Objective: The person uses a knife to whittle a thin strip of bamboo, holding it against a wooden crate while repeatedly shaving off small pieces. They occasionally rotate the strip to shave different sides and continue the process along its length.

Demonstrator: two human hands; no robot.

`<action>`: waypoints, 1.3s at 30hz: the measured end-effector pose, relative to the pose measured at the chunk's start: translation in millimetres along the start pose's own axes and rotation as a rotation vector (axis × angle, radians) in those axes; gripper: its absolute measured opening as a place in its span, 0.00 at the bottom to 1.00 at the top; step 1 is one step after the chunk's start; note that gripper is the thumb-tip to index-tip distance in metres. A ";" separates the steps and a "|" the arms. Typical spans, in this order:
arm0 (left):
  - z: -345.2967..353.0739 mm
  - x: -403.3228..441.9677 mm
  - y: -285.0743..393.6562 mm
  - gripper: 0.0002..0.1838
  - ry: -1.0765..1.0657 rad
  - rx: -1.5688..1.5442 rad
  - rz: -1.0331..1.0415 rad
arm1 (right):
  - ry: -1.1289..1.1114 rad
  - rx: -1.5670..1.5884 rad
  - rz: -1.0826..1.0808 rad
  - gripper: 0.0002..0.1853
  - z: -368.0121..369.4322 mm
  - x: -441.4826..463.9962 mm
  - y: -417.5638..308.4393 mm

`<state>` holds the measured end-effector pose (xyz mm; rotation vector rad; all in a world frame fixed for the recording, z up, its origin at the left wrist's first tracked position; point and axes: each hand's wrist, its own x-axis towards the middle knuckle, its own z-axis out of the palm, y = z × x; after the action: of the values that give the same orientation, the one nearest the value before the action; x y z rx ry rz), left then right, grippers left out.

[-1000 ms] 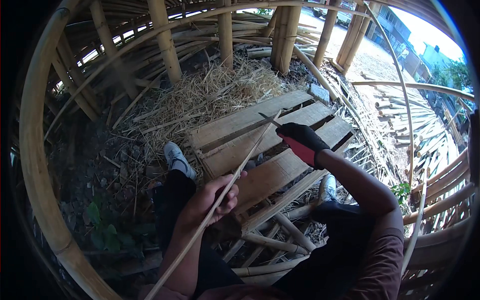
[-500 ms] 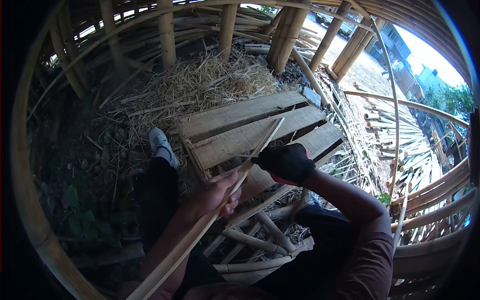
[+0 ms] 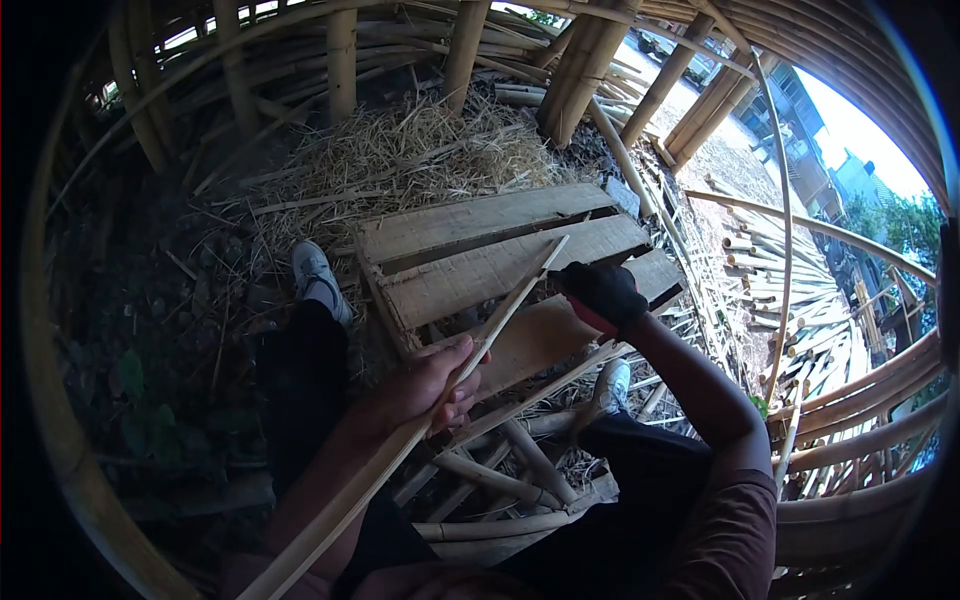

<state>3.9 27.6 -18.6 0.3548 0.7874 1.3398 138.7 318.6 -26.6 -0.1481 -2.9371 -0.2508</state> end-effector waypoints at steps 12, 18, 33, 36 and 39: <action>6.1 -10.9 2.5 0.18 0.037 -0.163 -0.017 | -0.148 0.011 0.015 0.18 -14.7 8.9 -1.7; 8.4 -10.5 4.0 0.17 0.055 -0.064 -0.010 | -0.309 0.020 0.195 0.19 -44.6 21.4 -32.3; 8.1 -11.3 3.9 0.18 0.078 -0.212 -0.050 | -0.158 0.367 0.462 0.29 -46.8 19.3 -93.5; 5.0 -10.5 0.7 0.18 0.075 -0.219 -0.059 | -0.102 0.245 0.410 0.31 -46.3 23.8 -79.5; 1.9 -7.7 -1.5 0.17 0.013 -0.214 -0.015 | -0.245 0.161 0.566 0.37 -32.6 36.1 -18.3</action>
<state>6.1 20.3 -15.9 0.1704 0.6484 1.3983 107.3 297.8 9.2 -1.0242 -2.9723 0.0962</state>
